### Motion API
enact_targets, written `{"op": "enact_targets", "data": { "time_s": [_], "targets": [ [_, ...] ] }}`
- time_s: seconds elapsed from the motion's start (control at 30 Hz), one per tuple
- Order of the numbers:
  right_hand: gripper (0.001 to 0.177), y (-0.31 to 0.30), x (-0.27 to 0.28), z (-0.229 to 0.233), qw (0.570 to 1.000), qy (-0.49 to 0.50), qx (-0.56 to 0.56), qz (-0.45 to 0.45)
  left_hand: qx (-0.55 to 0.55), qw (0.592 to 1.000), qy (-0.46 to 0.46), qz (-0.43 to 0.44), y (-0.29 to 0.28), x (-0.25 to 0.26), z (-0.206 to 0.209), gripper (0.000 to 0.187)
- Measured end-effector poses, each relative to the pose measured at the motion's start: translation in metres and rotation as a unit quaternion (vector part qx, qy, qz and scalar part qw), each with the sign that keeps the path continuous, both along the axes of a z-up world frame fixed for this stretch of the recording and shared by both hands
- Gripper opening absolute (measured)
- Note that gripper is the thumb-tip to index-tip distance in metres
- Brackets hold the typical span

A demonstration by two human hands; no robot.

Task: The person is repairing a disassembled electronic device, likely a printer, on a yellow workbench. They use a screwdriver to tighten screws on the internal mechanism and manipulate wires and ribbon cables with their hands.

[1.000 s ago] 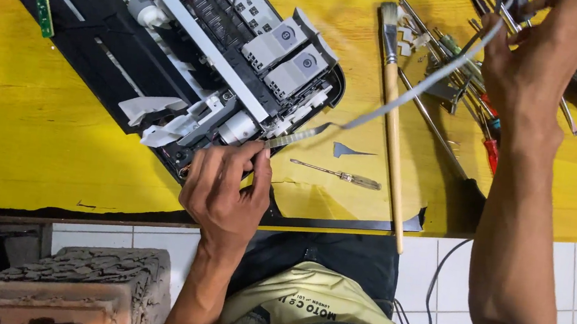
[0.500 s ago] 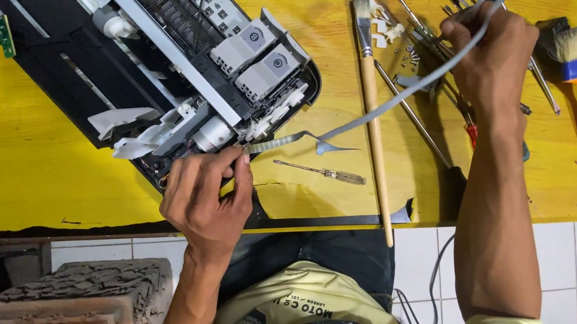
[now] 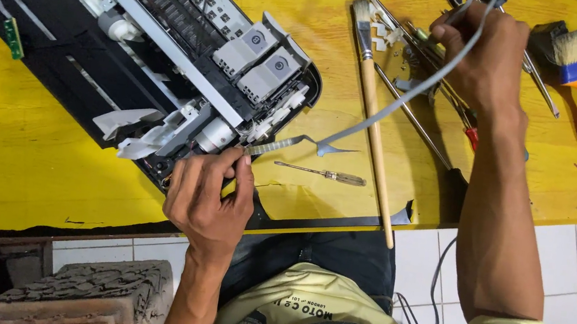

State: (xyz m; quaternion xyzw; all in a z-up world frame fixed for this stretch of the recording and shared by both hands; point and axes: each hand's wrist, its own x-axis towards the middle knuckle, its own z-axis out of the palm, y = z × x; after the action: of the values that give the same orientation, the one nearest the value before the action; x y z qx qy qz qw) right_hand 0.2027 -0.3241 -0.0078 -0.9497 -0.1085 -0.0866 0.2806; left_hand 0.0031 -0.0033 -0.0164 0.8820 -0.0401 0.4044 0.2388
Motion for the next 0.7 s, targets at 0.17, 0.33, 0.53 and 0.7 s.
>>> {"op": "enact_targets", "data": {
  "time_s": [0.17,0.33,0.53,0.7],
  "targets": [
    [0.005,0.010,0.015,0.023,0.979,-0.125,0.081,0.136,-0.023,1.000,0.019,-0.008,0.004,-0.008,-0.021,0.011],
    [0.014,-0.037,0.152,-0.089,0.981,0.013,0.133,0.140,-0.030,0.999,-0.019,-0.041,0.007,-0.008,0.016,0.009],
    [0.025,0.016,0.143,-0.056,0.970,-0.105,-0.055,0.214,-0.042,0.998,-0.037,-0.025,0.035,-0.046,0.014,0.011],
    [0.061,0.002,0.130,-0.050,0.976,-0.028,-0.037,0.215,-0.131,0.980,-0.119,0.087,0.123,-0.029,0.042,0.023]
  ]
}}
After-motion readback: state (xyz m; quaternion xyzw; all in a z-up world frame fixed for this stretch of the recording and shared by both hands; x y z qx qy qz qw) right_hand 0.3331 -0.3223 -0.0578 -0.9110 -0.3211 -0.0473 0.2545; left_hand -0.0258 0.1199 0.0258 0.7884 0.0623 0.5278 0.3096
